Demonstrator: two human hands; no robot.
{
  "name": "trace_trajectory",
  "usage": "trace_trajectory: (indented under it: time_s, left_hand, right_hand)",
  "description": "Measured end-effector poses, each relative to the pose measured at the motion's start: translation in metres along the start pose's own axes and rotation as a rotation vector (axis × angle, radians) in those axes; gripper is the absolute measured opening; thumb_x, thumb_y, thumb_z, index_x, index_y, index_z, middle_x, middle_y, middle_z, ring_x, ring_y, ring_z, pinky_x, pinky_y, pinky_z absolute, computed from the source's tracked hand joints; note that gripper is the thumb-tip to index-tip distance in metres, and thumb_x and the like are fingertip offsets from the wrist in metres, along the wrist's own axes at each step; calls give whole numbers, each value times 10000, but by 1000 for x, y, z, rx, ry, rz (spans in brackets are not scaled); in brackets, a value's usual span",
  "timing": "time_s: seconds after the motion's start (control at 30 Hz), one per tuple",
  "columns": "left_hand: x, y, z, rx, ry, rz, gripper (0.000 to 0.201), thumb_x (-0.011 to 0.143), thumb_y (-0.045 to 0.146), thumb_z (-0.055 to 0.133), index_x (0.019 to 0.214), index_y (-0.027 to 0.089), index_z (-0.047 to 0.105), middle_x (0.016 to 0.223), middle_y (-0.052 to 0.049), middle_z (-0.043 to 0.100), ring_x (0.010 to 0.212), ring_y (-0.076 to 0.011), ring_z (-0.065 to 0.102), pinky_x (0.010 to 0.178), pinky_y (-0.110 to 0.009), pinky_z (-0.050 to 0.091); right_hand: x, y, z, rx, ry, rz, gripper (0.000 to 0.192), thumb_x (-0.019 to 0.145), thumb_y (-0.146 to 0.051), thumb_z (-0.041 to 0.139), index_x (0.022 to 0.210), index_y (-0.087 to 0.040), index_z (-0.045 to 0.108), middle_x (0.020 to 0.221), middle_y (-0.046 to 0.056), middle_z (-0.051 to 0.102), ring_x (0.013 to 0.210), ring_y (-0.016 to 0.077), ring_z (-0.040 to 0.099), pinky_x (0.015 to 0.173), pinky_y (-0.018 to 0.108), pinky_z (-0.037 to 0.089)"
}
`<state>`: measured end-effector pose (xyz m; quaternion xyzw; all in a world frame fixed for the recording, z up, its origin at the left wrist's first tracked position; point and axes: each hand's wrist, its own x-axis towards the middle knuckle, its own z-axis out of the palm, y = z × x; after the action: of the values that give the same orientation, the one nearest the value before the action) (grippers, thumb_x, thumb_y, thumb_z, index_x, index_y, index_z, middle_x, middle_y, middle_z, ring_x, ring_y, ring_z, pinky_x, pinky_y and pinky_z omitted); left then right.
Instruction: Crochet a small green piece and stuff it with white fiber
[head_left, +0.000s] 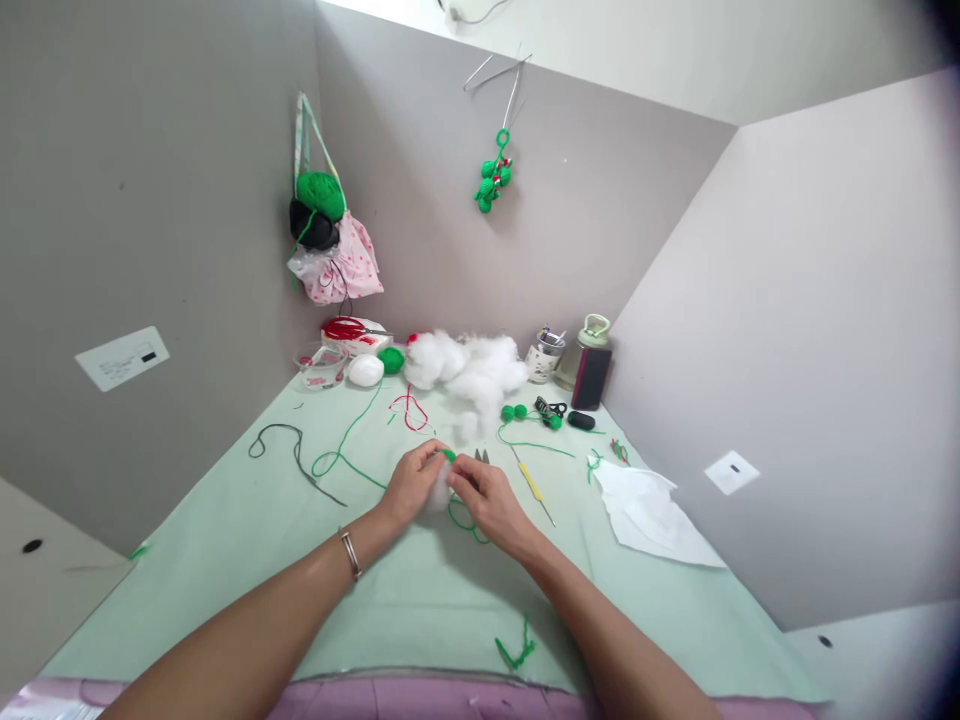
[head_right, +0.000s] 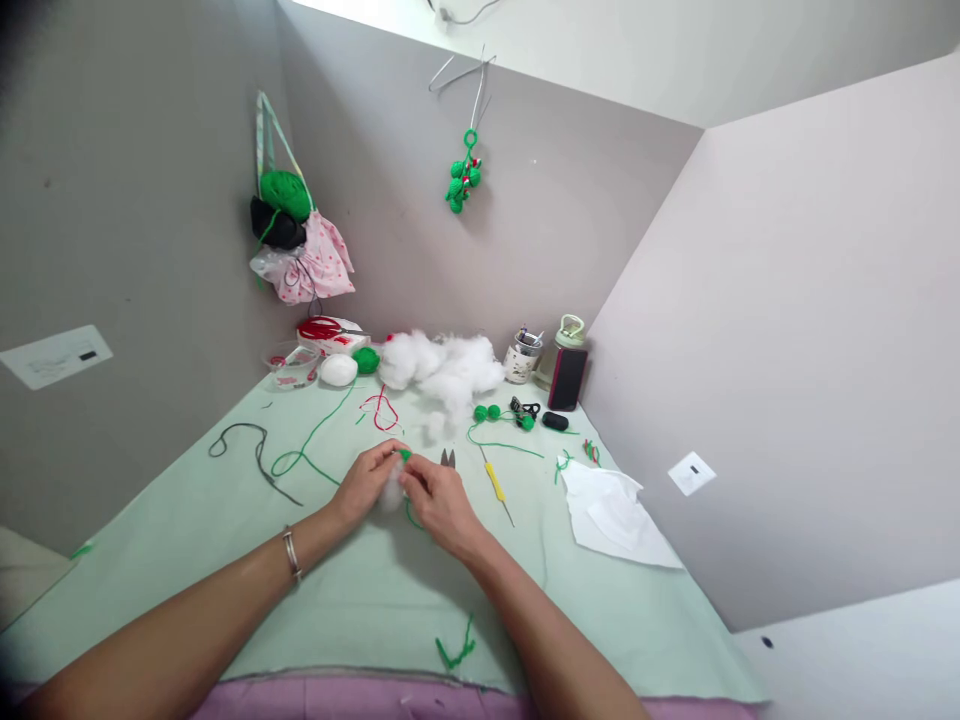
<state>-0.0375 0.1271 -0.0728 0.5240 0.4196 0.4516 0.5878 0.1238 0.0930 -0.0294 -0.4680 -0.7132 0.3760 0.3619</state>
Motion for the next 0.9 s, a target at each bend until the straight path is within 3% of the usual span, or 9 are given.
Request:
trace_trajectory:
  time_s: [0.17,0.4,0.6,0.8,0.9]
  left_hand:
    - [-7,6,6,-71,36,-35,359,1021,378,683,1312,169,663,1279,-107,704,1054,-256,720,890,-457,631]
    - [-16,17,11,-139,39,-10,288,1022,392,673,1184,155,690,1113,-73,724,905,-206,708,798,-392,615]
    - [-17,22,12,-185,36,40,253,920,421,697,1063,214,716,1021,-29,730,863,-185,654,731,-264,527]
    - [-15,24,8,-109,-26,86,364,801,418,845,1066,197,729,977,-40,739,836,-195,655,724,-269,507]
    - [-11,21,4,-45,-53,99,296,875,389,809,1058,175,721,929,-36,735,803,-189,674,728,-300,540]
  right_hand:
    - [6,2,-3,-42,67,-1,114,823,-315,597,766,-235,538,606,-80,338,600,130,302,580,264,274]
    - [10,13,-1,-12,185,67,154,790,-346,588,700,-239,523,540,-73,385,523,119,330,499,245,250]
    - [12,11,-5,57,180,125,250,806,-440,603,684,-232,533,505,-80,402,449,100,328,448,238,252]
    - [10,8,-10,80,142,179,249,798,-416,621,660,-231,527,479,-84,412,403,96,362,416,230,271]
    - [7,6,-14,77,95,187,215,802,-378,618,667,-221,558,484,-76,442,408,100,383,421,231,271]
